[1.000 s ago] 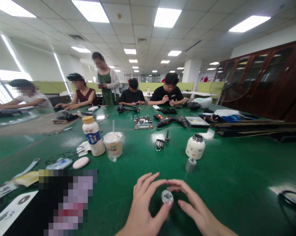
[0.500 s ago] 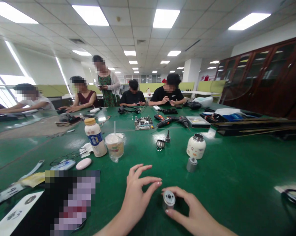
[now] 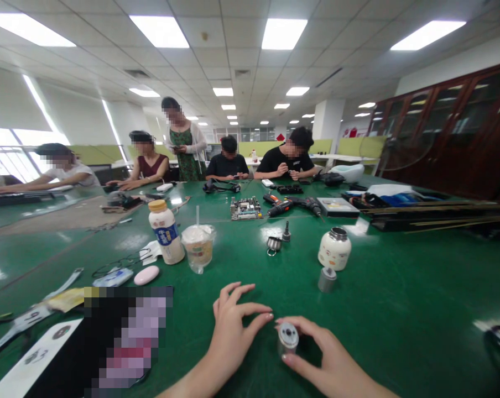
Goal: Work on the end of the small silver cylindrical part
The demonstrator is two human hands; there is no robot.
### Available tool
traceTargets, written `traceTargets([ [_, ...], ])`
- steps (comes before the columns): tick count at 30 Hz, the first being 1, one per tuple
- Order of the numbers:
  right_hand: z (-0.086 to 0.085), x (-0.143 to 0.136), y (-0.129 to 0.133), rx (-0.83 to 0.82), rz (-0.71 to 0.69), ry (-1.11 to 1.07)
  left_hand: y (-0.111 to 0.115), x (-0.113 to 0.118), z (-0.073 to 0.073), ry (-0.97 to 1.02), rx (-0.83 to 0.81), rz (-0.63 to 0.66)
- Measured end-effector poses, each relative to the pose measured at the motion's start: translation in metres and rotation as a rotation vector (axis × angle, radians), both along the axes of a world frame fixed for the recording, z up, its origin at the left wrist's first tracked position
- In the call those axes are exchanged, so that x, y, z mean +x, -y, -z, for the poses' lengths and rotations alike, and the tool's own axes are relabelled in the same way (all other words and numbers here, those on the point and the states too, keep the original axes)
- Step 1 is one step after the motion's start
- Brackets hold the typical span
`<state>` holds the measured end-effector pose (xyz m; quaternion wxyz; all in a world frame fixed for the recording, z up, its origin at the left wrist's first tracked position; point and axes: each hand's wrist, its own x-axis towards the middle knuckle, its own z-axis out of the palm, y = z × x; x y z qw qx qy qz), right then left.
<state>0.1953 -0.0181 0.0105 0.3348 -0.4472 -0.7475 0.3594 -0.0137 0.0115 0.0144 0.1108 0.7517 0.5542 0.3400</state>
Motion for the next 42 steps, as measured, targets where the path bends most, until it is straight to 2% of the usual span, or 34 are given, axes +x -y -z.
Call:
traceTargets([
  [5,0.005,0.000,-0.001,0.034,0.014,-0.011,0.009,0.010,-0.023,0.122,0.041,0.117],
  [11,0.004,-0.002,0.000,0.025,-0.015,-0.021,0.018,0.020,-0.024,0.103,-0.021,0.204],
  [17,0.005,-0.001,0.000,0.020,-0.006,-0.016,0.022,0.014,-0.034,0.083,-0.034,0.329],
  [20,0.005,-0.001,0.000,0.016,-0.018,-0.013,0.023,0.011,-0.039,0.108,-0.023,0.334],
  [27,0.007,0.000,0.000,0.003,-0.012,0.015,0.024,0.015,-0.036,0.022,-0.016,0.301],
  [33,0.004,0.001,0.001,-0.010,-0.035,0.033,0.018,0.010,-0.039,0.148,0.005,0.191],
  [39,0.006,0.002,0.000,0.010,-0.026,0.037,0.021,0.012,-0.032,0.196,-0.106,0.391],
  [42,0.009,0.002,0.001,0.011,-0.021,0.040,0.021,0.017,-0.026,0.228,-0.075,0.397],
])
